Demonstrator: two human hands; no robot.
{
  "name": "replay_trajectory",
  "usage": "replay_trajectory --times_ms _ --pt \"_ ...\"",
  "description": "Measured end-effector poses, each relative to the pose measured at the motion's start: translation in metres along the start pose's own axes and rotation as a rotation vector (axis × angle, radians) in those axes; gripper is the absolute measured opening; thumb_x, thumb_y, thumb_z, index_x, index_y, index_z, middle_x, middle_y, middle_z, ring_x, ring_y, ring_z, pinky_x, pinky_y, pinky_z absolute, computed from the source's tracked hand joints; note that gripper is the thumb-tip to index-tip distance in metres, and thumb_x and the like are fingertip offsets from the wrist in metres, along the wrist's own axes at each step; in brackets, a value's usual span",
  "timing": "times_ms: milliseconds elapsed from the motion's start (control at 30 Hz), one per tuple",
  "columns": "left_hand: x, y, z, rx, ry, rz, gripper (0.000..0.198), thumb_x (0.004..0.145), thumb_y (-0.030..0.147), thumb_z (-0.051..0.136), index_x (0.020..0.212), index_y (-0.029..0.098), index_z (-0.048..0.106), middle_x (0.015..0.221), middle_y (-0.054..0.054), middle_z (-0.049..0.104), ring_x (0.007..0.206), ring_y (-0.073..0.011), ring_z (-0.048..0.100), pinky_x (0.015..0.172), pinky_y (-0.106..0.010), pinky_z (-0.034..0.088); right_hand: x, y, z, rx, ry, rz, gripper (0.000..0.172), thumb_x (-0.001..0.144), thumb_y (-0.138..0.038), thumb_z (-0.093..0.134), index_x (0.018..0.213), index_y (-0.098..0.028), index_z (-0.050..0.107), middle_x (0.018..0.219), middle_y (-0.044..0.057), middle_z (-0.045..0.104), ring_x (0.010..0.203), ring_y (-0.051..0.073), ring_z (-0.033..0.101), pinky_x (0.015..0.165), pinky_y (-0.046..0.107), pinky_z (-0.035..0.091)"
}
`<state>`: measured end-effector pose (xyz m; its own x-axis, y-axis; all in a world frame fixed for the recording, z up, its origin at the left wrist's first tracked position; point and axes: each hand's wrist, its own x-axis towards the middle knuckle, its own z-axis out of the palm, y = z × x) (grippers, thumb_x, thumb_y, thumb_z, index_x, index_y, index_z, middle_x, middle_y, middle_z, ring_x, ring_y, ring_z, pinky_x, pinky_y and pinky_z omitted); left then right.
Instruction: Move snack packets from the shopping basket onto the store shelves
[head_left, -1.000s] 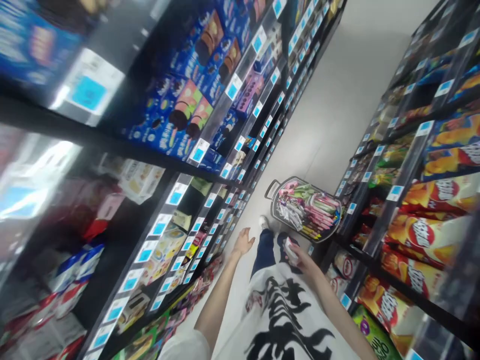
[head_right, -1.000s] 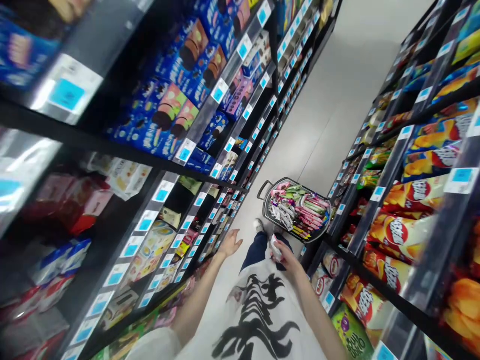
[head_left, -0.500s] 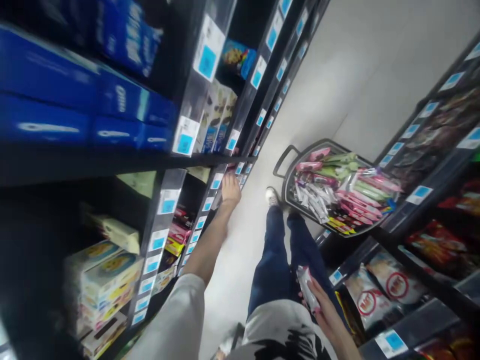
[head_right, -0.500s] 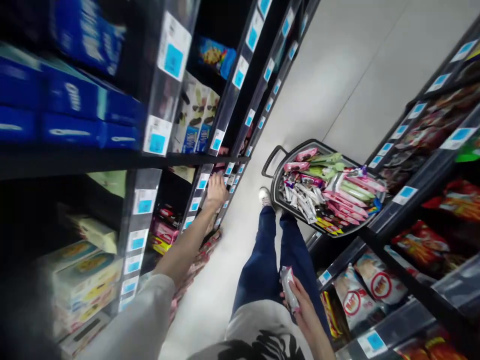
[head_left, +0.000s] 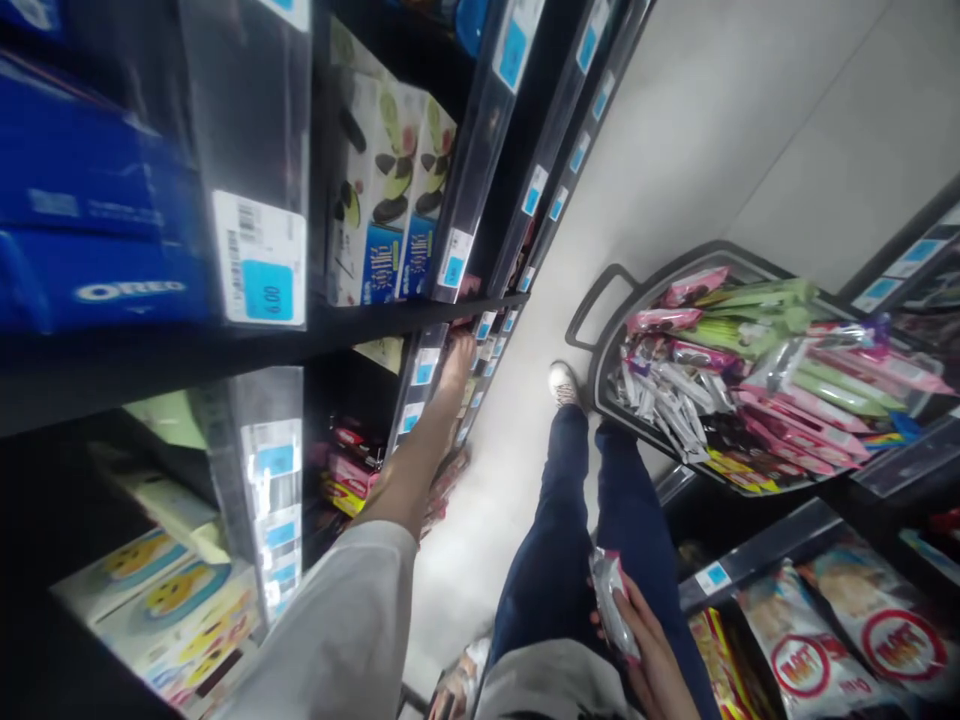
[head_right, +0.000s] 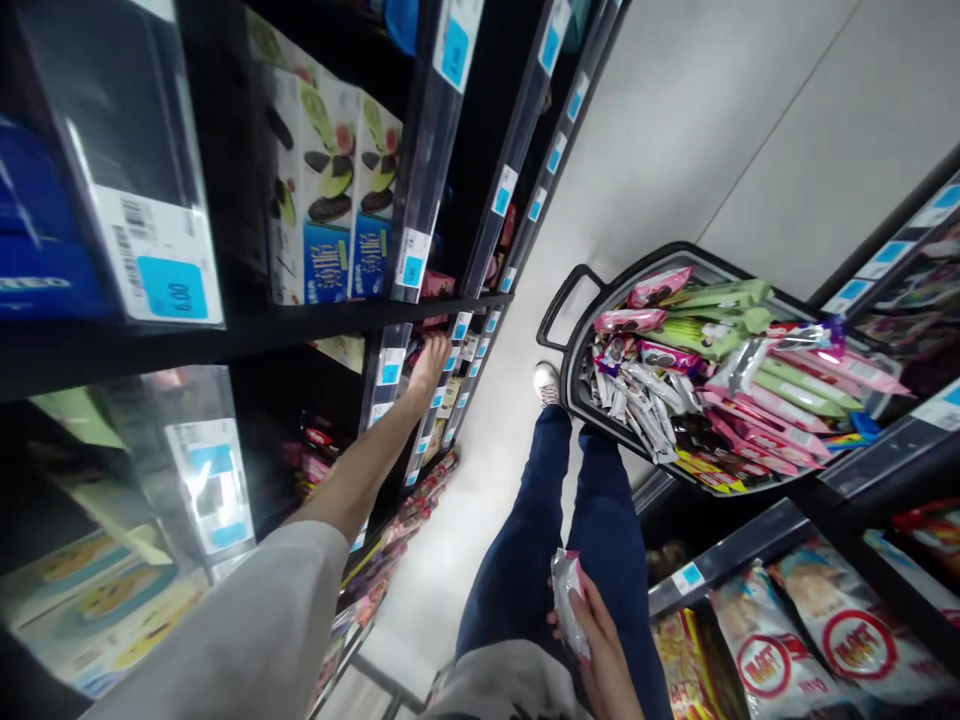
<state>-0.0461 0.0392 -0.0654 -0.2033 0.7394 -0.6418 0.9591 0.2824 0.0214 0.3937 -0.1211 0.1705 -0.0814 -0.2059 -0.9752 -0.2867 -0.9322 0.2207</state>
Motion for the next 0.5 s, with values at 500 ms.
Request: replay_trajectory --times_ms 500 --pt "-0.025 -0.01 0.003 0.052 0.009 -0.032 0.06 0.094 0.008 0.017 0.148 0.004 0.044 0.158 -0.024 0.034 0.154 -0.0373 0.014 0.122 -0.064 0.011 0.007 -0.003 -0.003 -0.052 0.014 -0.017 0.074 0.066 -0.049 0.087 0.132 -0.026 0.063 0.111 0.005 0.076 0.082 0.024 0.073 0.071 0.033 0.057"
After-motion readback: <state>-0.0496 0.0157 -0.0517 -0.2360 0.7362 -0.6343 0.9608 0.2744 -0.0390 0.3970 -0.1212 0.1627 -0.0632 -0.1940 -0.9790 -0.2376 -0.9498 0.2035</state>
